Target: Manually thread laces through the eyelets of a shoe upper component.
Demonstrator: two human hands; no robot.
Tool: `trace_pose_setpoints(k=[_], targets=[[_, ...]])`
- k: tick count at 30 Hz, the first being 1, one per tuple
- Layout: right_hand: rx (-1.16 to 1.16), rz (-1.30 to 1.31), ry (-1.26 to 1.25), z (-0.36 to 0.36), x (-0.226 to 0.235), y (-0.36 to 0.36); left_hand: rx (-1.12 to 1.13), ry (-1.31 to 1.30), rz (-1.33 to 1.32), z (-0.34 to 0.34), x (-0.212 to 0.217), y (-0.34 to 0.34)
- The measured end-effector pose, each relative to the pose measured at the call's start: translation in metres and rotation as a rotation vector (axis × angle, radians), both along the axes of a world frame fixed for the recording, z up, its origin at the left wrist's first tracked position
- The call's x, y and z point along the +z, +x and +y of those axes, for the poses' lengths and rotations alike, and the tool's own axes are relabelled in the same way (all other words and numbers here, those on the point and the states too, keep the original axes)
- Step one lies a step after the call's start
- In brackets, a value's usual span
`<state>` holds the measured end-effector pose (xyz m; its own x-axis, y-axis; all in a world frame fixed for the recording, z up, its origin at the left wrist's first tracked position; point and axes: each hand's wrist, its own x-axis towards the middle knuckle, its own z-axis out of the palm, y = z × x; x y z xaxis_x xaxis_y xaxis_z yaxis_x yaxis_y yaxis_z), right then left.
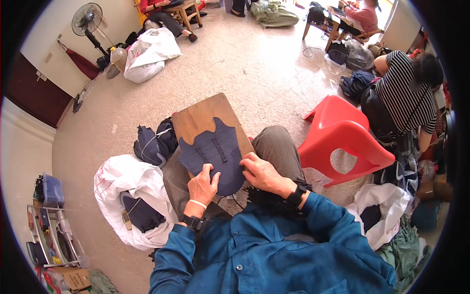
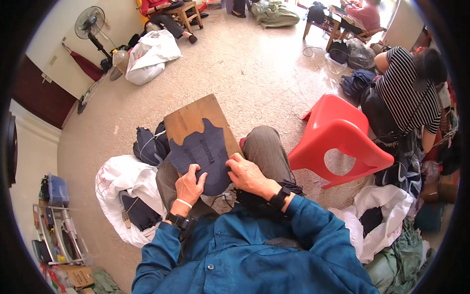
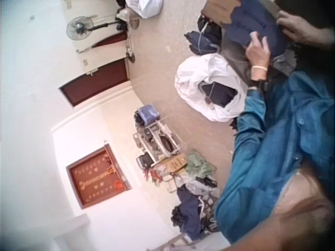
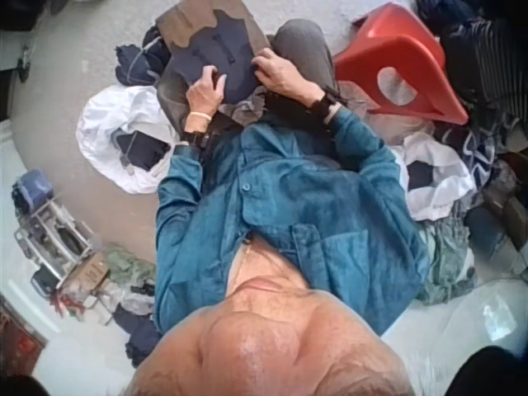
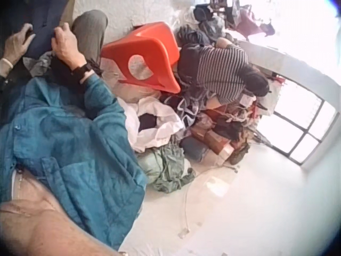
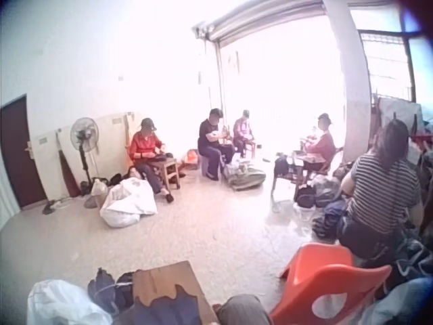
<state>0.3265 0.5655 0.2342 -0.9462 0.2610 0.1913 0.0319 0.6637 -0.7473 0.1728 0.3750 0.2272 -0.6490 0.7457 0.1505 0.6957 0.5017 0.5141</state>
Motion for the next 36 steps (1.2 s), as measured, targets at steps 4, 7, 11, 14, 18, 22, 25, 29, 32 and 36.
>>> trace_pose_setpoints(k=[4, 7, 11, 14, 18, 22, 25, 29, 32, 36], targets=[[-0.005, -0.009, 0.029, -0.001, -0.009, -0.001, 0.037, -0.094, -0.065, -0.001, 0.001, -0.001], [0.008, 0.057, 0.037, -0.001, -0.009, 0.002, 0.029, -0.12, -0.087, -0.003, 0.003, -0.002], [0.021, -0.019, -0.08, 0.007, 0.007, 0.013, 0.026, -0.105, -0.083, -0.004, -0.005, -0.008], [0.231, -0.255, 0.164, 0.002, 0.033, 0.033, 0.028, -0.065, -0.09, -0.006, -0.003, -0.01], [0.398, -0.32, 0.441, -0.017, 0.022, 0.053, 0.046, 0.284, -0.418, -0.016, -0.009, -0.031], [0.378, -0.312, 0.44, -0.015, 0.019, 0.064, 0.088, 0.558, -0.736, -0.042, 0.004, -0.031], [0.315, -0.294, 0.324, -0.014, 0.026, 0.069, -0.002, 0.46, -0.713, -0.05, 0.026, -0.004], [0.171, -0.127, 0.159, -0.017, 0.035, 0.067, -0.158, 0.298, -0.976, -0.043, 0.034, 0.032], [0.065, -0.152, -0.017, -0.021, 0.044, 0.065, -0.247, 0.18, -0.992, -0.025, 0.029, 0.04], [0.01, -0.263, -0.432, -0.021, 0.056, 0.062, -0.372, 0.136, -1.04, 0.004, 0.024, 0.054]])
